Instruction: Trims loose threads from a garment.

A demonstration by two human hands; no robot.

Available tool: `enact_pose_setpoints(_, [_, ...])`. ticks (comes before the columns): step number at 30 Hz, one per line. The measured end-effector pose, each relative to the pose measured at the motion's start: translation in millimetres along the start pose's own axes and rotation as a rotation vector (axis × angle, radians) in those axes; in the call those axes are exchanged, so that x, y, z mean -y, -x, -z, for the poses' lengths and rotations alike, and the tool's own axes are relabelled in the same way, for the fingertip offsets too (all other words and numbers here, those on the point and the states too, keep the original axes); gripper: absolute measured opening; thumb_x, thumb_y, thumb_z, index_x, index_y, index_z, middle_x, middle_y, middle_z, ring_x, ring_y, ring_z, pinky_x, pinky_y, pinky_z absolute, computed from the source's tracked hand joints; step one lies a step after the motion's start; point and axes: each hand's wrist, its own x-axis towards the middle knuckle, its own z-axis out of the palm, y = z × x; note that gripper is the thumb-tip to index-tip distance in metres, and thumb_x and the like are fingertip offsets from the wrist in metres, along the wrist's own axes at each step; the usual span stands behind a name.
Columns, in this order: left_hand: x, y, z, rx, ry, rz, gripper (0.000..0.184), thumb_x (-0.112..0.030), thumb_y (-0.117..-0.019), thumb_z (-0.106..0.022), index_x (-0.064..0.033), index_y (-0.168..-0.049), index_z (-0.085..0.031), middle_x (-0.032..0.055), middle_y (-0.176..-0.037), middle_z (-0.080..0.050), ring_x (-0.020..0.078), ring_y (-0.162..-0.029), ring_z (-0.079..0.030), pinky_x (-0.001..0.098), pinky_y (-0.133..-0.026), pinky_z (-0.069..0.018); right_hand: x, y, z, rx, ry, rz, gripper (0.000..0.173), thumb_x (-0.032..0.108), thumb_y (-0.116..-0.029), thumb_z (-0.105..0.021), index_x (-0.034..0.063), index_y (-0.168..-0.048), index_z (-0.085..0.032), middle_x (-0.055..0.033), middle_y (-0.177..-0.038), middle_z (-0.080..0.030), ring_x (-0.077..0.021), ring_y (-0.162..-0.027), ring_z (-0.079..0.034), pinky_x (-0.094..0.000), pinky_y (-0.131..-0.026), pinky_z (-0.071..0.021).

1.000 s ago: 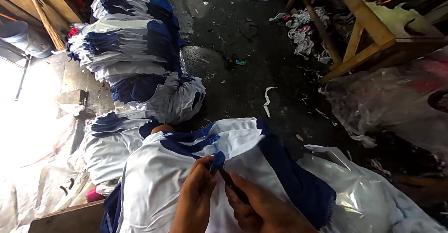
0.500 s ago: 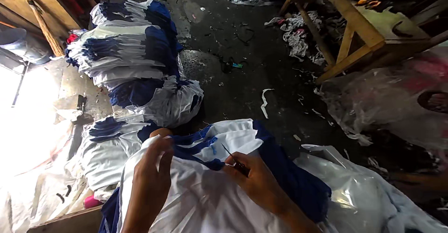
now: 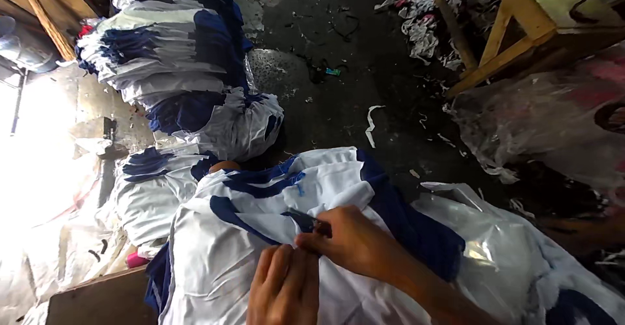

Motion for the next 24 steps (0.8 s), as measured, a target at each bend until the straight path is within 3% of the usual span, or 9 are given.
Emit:
enact_pose_setpoints(2, [-3, 12, 1, 0.090, -0.027, -0.046, 0.015, -0.004, -0.0933, -0.062, -0.0056, -0.089, -0.076, 0.0061, -0.083, -0.072, 0.0223, -0.082, -0.066, 0.0350, -0.080, -0.0532, -5, -8, -4, 0.183, 0.002, -0.126, 0.047, 0.047, -0.0956, -0.068, 0.0009, -0.089, -0.068, -0.0100, -0.077, -0.060, -0.0223, -0.072, -0.058, -0.0446, -0.069, -0.0474])
enact_pose_setpoints(4, [-2, 19, 2, 0.126, -0.049, -0.050, 0.016, -0.004, -0.0941, -0.061, -0.0056, -0.090, -0.076, 0.0047, -0.082, -0.072, 0.0210, -0.080, -0.065, 0.0339, -0.079, -0.0516, -17, -7, -5, 0.152, -0.086, -0.153, 0.029, 0.033, -0.0976, -0.066, 0.0043, -0.094, -0.068, -0.0052, -0.072, -0.060, -0.0146, -0.058, -0.057, -0.0351, -0.058, -0.0506])
enact_pose_setpoints(7, [1, 19, -4, 0.061, -0.011, -0.020, 0.013, -0.008, -0.0956, -0.064, -0.0051, -0.089, -0.075, 0.0051, -0.079, -0.069, 0.0200, -0.078, -0.062, 0.0317, -0.076, -0.0502, -30, 0, -12, -0.089, -0.665, -0.124, 0.007, 0.009, -0.0971, -0.066, 0.0062, -0.091, -0.069, 0.0023, -0.064, -0.060, -0.0039, -0.043, -0.051, -0.0194, -0.045, -0.0490])
enact_pose_setpoints(9, [7, 17, -15, 0.024, 0.089, 0.061, 0.015, -0.016, -0.0974, -0.067, -0.0070, -0.090, -0.076, 0.0043, -0.080, -0.069, 0.0180, -0.080, -0.064, 0.0285, -0.076, -0.0535, -26, 2, -15, -0.184, -1.071, -0.156, 0.014, -0.004, -0.0963, -0.061, 0.0036, -0.088, -0.070, 0.0016, -0.057, -0.058, -0.0020, -0.041, -0.048, -0.0171, -0.042, -0.0464])
enact_pose_setpoints(14, [34, -2, -21, 0.104, 0.616, 0.265, 0.023, -0.024, -0.1016, -0.062, -0.0078, -0.089, -0.073, 0.0059, -0.107, -0.073, 0.0119, -0.104, -0.067, 0.0261, -0.091, -0.0550, -24, 1, -24, -0.176, -1.406, -0.180, 0.015, 0.001, -0.1033, -0.052, 0.0052, -0.093, -0.063, 0.0015, -0.066, -0.059, 0.0008, -0.044, -0.042, -0.0128, -0.043, -0.0401])
enact_pose_setpoints(17, [44, -11, -20, 0.167, 0.924, 0.295, 0.031, -0.035, -0.1061, -0.055, -0.0113, -0.093, -0.068, 0.0065, -0.129, -0.063, 0.0093, -0.109, -0.064, 0.0270, -0.094, -0.0552, -27, -1, -25, -0.160, -1.465, -0.156, 0.015, 0.003, -0.1036, -0.051, 0.0056, -0.094, -0.062, 0.0018, -0.067, -0.058, 0.0009, -0.046, -0.043, -0.0124, -0.044, -0.0400])
enact_pose_setpoints(19, [41, -15, -20, 0.143, 1.011, 0.330, 0.031, -0.034, -0.1061, -0.055, -0.0090, -0.094, -0.070, 0.0082, -0.127, -0.067, 0.0133, -0.109, -0.067, 0.0301, -0.092, -0.0577, -28, -1, -25, -0.151, -1.467, -0.148, 0.015, 0.003, -0.1031, -0.053, 0.0059, -0.093, -0.063, 0.0023, -0.067, -0.057, 0.0007, -0.047, -0.043, -0.0127, -0.045, -0.0395])
enact_pose_setpoints(22, [23, -20, -25, -0.010, 0.741, 0.375, 0.020, -0.026, -0.0973, -0.070, -0.0066, -0.100, -0.070, 0.0067, -0.114, -0.068, 0.0070, -0.090, -0.069, 0.0216, -0.077, -0.0609, -27, 1, -26, -0.141, -1.442, -0.086, 0.011, 0.003, -0.0995, -0.058, 0.0077, -0.092, -0.064, 0.0034, -0.068, -0.057, 0.0004, -0.047, -0.044, -0.0137, -0.045, -0.0405])
enact_pose_setpoints(24, [16, -27, -28, -0.041, 0.564, 0.310, 0.023, -0.022, -0.0934, -0.074, -0.0020, -0.105, -0.071, 0.0100, -0.107, -0.068, 0.0058, -0.085, -0.067, 0.0179, -0.074, -0.0584, -27, 2, -30, -0.174, -1.401, -0.021, 0.008, 0.002, -0.0950, -0.063, 0.0080, -0.091, -0.066, 0.0025, -0.069, -0.061, 0.0002, -0.048, -0.048, -0.0144, -0.045, -0.0429])
